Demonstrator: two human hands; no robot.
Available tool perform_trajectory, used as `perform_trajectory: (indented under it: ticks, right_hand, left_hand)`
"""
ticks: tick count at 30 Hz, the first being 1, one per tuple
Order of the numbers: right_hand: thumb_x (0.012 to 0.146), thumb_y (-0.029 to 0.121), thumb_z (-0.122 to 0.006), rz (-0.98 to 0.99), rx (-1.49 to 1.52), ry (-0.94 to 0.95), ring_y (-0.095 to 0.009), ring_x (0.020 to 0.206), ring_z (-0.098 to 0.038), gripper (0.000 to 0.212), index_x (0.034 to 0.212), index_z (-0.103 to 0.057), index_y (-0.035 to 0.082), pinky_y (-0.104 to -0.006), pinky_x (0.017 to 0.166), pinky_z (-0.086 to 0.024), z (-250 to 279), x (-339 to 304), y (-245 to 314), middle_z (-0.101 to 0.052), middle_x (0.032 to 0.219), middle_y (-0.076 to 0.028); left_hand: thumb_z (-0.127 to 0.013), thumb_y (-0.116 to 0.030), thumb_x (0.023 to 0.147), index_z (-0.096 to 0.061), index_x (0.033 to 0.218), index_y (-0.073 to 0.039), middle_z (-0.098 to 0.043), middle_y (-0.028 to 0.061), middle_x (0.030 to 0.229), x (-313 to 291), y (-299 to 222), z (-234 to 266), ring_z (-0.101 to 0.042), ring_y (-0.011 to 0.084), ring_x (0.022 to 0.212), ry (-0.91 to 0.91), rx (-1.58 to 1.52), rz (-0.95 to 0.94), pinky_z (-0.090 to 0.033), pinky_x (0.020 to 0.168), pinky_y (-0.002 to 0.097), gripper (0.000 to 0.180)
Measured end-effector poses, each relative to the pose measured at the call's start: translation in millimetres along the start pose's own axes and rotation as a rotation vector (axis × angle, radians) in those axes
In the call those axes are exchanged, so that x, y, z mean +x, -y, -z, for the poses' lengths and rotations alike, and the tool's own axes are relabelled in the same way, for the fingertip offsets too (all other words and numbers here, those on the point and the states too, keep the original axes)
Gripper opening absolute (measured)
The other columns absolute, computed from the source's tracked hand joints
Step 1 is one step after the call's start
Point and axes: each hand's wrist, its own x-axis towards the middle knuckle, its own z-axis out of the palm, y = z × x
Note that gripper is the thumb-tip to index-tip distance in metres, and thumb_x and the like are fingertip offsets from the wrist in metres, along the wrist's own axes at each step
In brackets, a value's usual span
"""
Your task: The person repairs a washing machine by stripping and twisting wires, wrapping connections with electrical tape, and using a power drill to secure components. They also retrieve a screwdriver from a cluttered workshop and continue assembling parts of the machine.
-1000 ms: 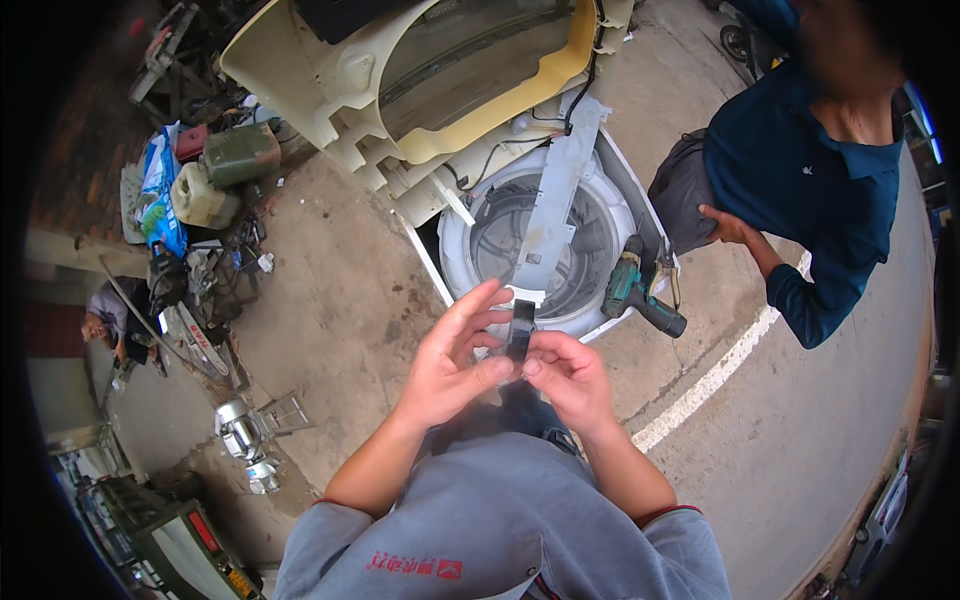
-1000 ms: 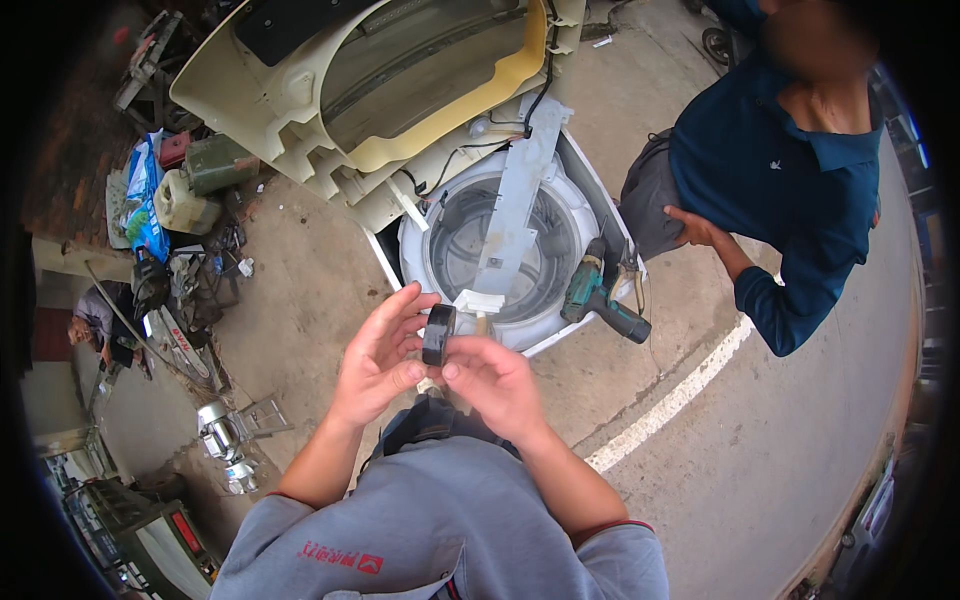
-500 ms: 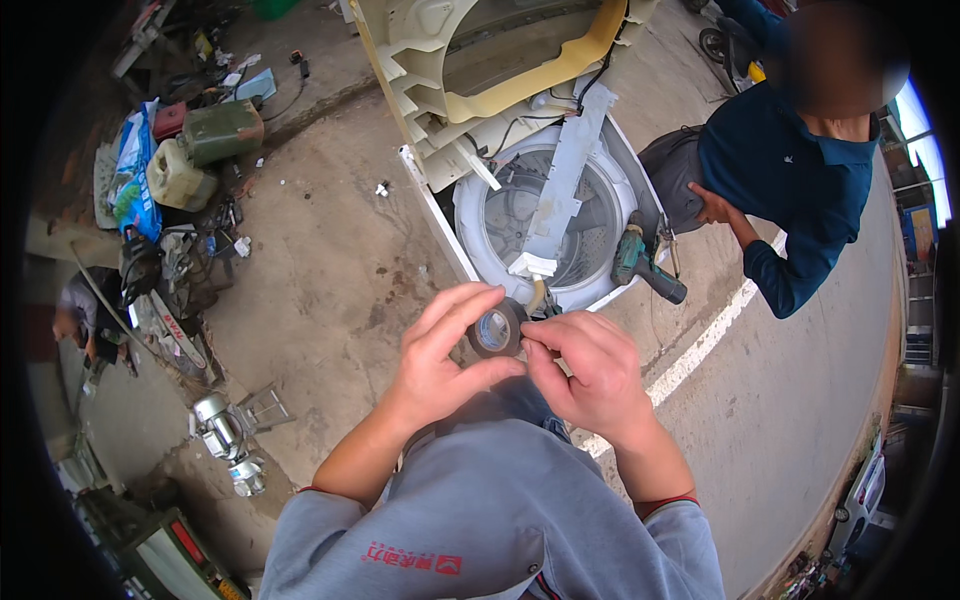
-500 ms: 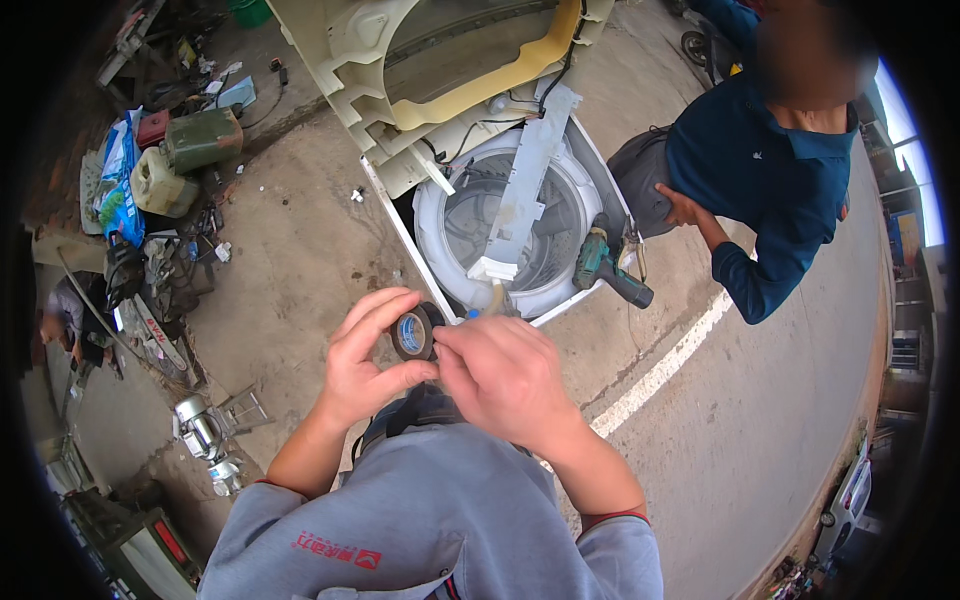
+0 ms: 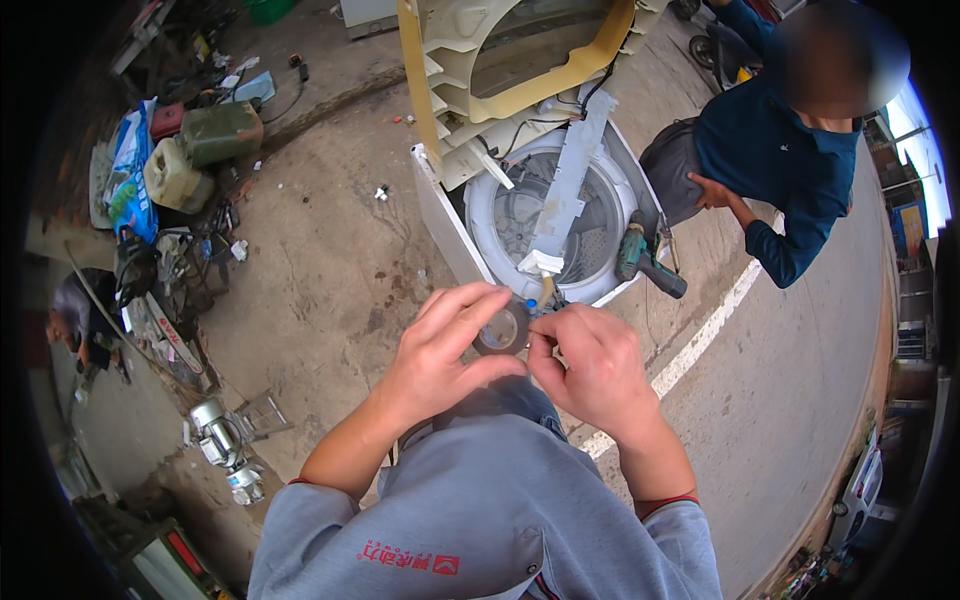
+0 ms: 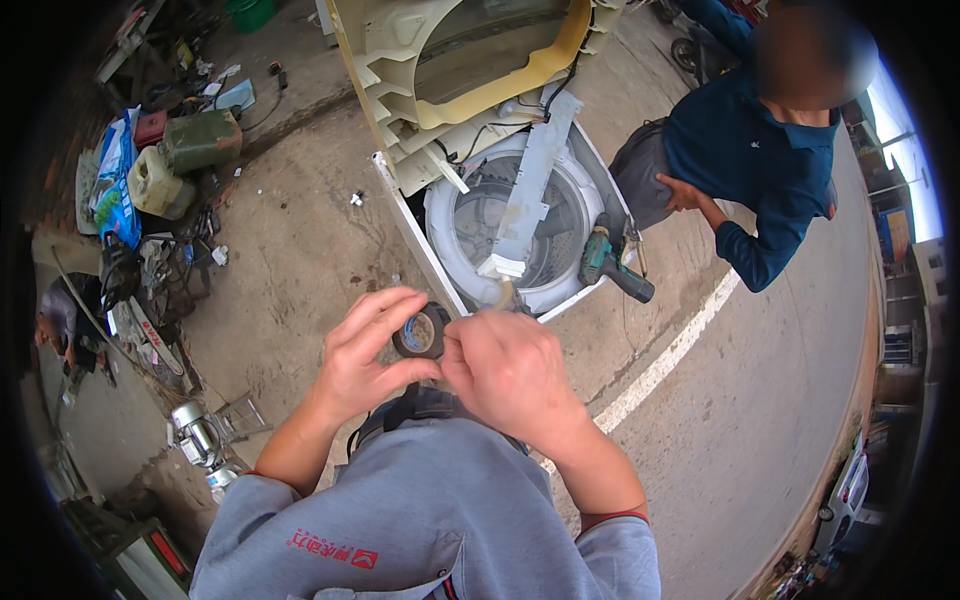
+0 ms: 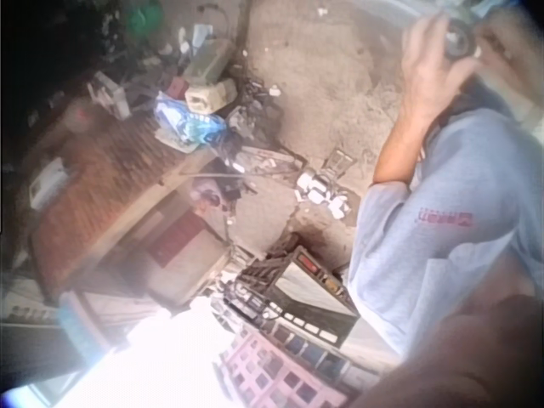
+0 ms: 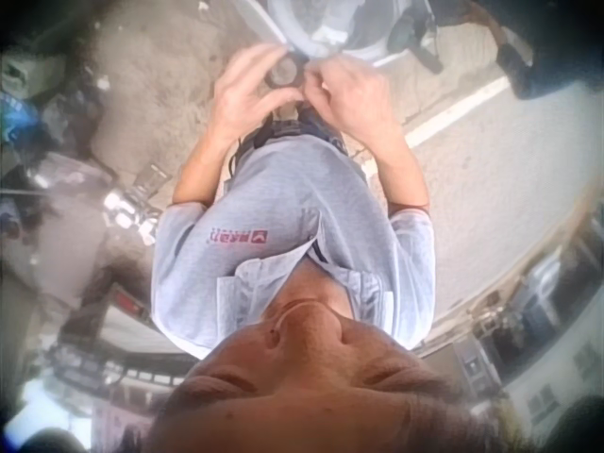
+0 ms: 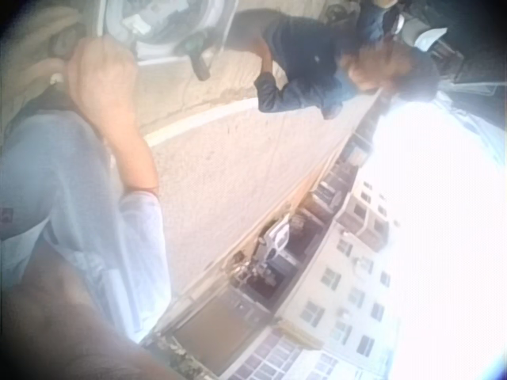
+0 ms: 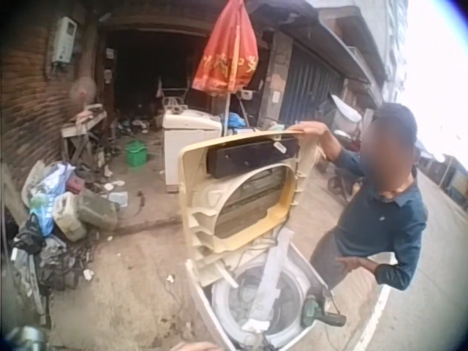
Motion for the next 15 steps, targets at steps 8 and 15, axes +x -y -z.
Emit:
perform_trajectory:
  ticks: [8, 15]
  right_hand:
    - [0.077, 0.000, -0.071, -0.146, 0.317, 0.036, -0.027, 0.068, -0.066, 0.013, 0.086, -0.063, 0.002, -0.0363, 0.061, -0.053, -7.5, 5.6, -6.7, -0.064, 0.077, -0.011]
    - [0.079, -0.001, -0.071, -0.113, 0.266, 0.044, -0.024, 0.070, -0.068, 0.012, 0.089, -0.066, 0.000, -0.0333, 0.062, -0.054, -5.4, 13.2, -7.3, -0.069, 0.083, -0.012]
  left_hand:
    - [-0.090, -0.024, 0.069, -0.062, 0.128, 0.000, -0.064, 0.0160, 0.125, 0.9, 3.6, 9.3, -0.064, 0.0344, 0.107, 0.034, -0.068, 0.005, -0.053, 0.090, 0.0402, 0.070]
    - [-0.090, -0.026, 0.069, -0.062, 0.127, 0.000, -0.064, 0.0165, 0.125, 4.3, 14.9, 9.9, -0.064, 0.0337, 0.105, 0.018, -0.012, -0.008, -0.053, 0.089, 0.0399, 0.069]
